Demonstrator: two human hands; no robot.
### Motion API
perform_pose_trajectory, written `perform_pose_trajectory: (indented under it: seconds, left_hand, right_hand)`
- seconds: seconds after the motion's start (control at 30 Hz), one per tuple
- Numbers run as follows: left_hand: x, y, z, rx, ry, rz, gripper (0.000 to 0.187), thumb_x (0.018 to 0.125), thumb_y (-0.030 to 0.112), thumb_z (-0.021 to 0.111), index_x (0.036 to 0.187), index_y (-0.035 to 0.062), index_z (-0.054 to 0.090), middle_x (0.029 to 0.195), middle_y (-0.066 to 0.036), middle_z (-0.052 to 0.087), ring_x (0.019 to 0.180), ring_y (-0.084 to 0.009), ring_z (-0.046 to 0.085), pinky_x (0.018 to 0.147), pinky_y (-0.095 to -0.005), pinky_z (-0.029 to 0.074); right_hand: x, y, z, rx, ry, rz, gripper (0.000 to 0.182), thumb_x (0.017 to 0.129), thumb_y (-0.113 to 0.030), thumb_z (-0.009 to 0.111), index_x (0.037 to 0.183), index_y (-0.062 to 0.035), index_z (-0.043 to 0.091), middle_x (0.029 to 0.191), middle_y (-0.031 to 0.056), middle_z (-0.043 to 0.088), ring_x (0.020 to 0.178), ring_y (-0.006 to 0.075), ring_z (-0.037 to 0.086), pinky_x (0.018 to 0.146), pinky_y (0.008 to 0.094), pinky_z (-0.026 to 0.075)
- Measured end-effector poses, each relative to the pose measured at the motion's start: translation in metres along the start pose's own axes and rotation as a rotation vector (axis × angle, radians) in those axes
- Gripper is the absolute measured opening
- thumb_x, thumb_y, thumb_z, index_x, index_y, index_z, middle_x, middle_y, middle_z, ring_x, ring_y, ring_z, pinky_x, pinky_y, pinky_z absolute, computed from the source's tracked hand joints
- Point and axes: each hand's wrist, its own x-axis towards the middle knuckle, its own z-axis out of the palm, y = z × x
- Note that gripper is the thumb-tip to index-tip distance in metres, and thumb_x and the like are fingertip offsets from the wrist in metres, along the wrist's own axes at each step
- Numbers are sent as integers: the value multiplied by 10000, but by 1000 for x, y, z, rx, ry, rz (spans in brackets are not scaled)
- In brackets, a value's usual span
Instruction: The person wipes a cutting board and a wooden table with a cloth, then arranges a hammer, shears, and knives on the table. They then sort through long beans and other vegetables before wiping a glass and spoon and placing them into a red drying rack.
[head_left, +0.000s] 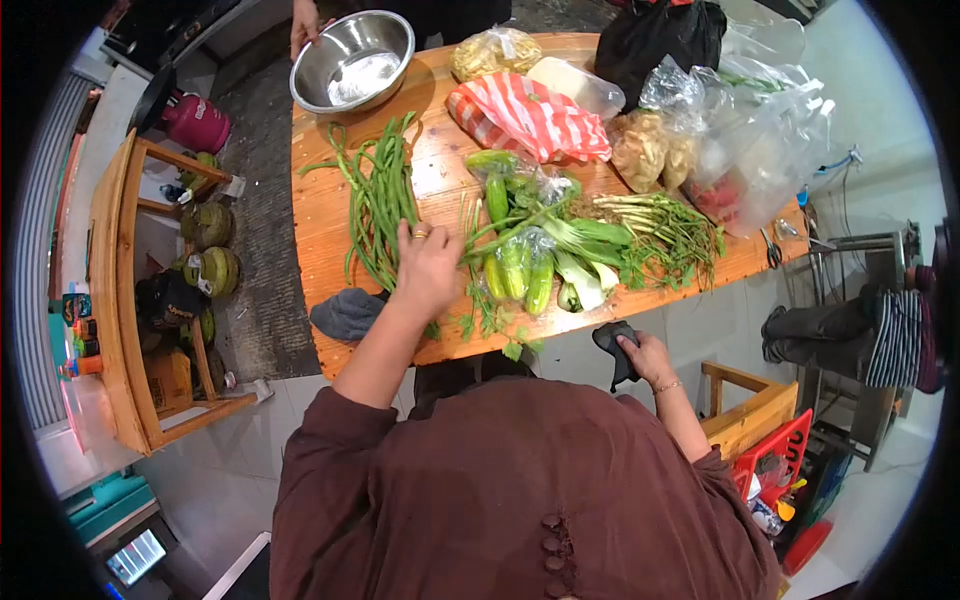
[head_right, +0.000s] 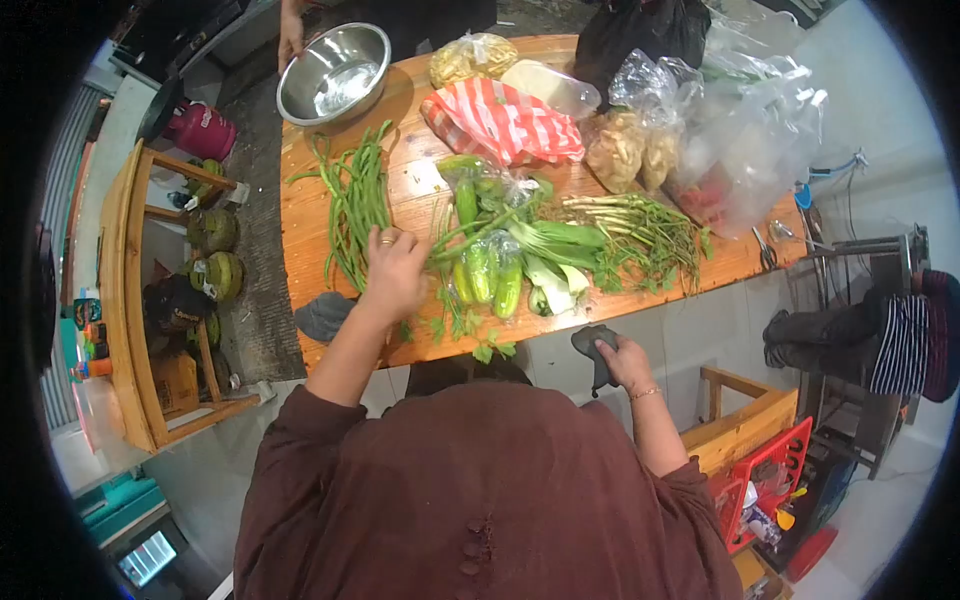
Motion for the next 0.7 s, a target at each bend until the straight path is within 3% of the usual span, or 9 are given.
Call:
perform_pose_trajectory:
  seconds: [0.07, 0.17, 0.27, 0.37, 0.4, 0.53, 0.63, 0.7]
  left_hand:
    - [-13, -5, -11, 36, 12, 20, 210, 677, -9, 638, 873, 45, 692, 1077, -151, 570, 1187, -401, 502, 1107, -667, 245]
    - [-31, -6, -31, 47, 101, 33, 252, 690, -58, 611, 889, 69, 700, 1133, -145, 574, 1229, -408, 478, 1119, -656, 236]
    - [-45, -12, -33, 95, 229, -104, 323, 728, -65, 594, 972, 100, 724, 1307, -184, 534, 1315, -437, 418, 1142, -649, 208]
    - [-54, -36, -18, 178, 68, -112, 463, 770, -58, 579, 1180, 127, 691, 1482, -237, 404, 1406, -478, 310, 1156, -648, 175]
    - [-55, -40, -15, 184, -109, -129, 606, 801, -50, 544, 1373, 146, 571, 1556, -267, 287, 1443, -508, 222, 1149, -672, 147]
    - [-60, -29, -22, 186, -105, -101, 648, 806, -28, 510, 1439, 109, 484, 1564, -272, 266, 1453, -523, 172, 1132, -704, 131]
    - [-57, -11, -44, 110, -35, 94, 614, 818, -9, 505, 1421, 110, 497, 1556, -268, 279, 1451, -523, 173, 1140, -697, 127]
    - [-63, -7, -37, 69, -143, 194, 469, 842, 106, 549, 1310, 96, 580, 1530, -233, 349, 1456, -496, 197, 1148, -699, 87]
  right_hand:
    - [-1, 16, 11, -26, 34, -20, 538, 917, -468, 623, 1157, 12, 671, 955, 245, 709, 944, 402, 678, 840, 441, 518]
    - [-9, 35, 23, 58, 47, -14, 532, 917, -466, 623, 1132, 18, 676, 931, 252, 707, 919, 408, 682, 830, 447, 520]
    - [-22, 34, 28, 42, 71, -18, 526, 918, -468, 623, 1091, 26, 677, 908, 263, 702, 894, 408, 684, 811, 451, 521]
    - [-40, 8, 27, 139, 43, -6, 519, 915, -472, 626, 1030, 32, 673, 872, 271, 690, 871, 411, 678, 785, 453, 519]
    - [-43, 0, 29, 136, 46, -5, 513, 913, -471, 628, 1009, 31, 671, 862, 268, 687, 862, 412, 675, 777, 453, 518]
    - [-65, -32, 39, 193, 121, -81, 501, 906, -471, 635, 944, 28, 658, 827, 265, 671, 823, 426, 658, 753, 455, 513]
    - [-90, -74, 40, 129, 134, -156, 448, 876, -418, 656, 877, 31, 652, 821, 273, 655, 803, 447, 634, 744, 474, 505]
    - [-104, -97, 42, 73, 111, -230, 405, 849, -372, 667, 847, 33, 651, 817, 277, 649, 801, 453, 627, 745, 483, 501]
